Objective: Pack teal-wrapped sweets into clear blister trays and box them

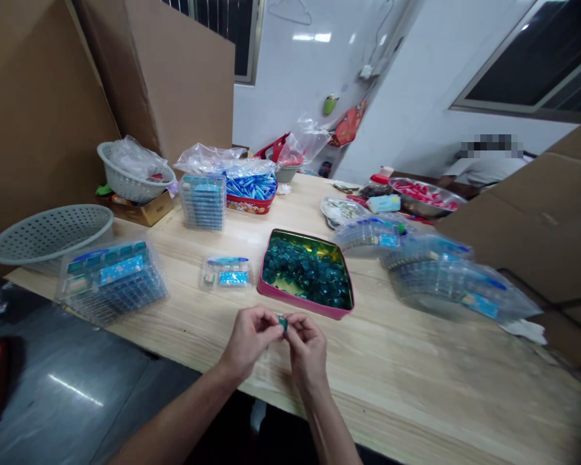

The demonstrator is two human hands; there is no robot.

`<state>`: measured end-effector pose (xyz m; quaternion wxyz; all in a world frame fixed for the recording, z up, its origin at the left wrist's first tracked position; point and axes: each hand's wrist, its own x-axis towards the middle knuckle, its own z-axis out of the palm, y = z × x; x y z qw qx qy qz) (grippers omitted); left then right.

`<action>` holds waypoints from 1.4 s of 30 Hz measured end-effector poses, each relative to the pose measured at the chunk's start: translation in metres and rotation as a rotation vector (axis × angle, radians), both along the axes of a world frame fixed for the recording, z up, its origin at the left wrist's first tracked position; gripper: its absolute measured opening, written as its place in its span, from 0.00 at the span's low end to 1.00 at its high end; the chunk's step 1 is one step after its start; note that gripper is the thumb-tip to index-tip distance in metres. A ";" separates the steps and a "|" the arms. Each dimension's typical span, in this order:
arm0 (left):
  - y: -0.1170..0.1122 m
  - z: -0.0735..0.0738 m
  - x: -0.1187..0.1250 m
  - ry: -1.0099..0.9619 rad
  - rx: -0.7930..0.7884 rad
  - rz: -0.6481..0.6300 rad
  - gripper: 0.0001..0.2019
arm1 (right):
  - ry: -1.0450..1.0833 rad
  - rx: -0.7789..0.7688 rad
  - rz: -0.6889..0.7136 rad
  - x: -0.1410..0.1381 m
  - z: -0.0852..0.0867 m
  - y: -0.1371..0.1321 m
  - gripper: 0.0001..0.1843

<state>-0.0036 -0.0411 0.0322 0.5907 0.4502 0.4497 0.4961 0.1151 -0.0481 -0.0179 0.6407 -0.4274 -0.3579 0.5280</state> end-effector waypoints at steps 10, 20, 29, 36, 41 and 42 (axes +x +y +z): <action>0.016 -0.023 -0.012 -0.443 -0.387 -0.034 0.08 | 0.262 -0.160 0.070 -0.001 0.015 0.003 0.13; 0.015 -0.040 -0.009 -0.574 -0.493 -0.089 0.07 | 0.419 -0.214 0.111 -0.001 0.013 0.000 0.12; 0.015 -0.025 -0.014 -0.498 -0.434 -0.171 0.08 | 0.344 -0.275 0.288 0.005 0.023 -0.004 0.14; 0.010 -0.022 -0.022 -0.247 -0.324 -0.104 0.05 | 0.111 -0.195 0.208 0.006 0.012 -0.007 0.14; 0.008 -0.023 -0.025 -0.459 -0.421 -0.180 0.08 | 0.102 -0.164 0.195 0.004 0.011 -0.010 0.10; 0.008 -0.024 -0.025 -0.491 -0.428 -0.184 0.08 | 0.126 -0.169 0.201 0.004 0.012 -0.011 0.10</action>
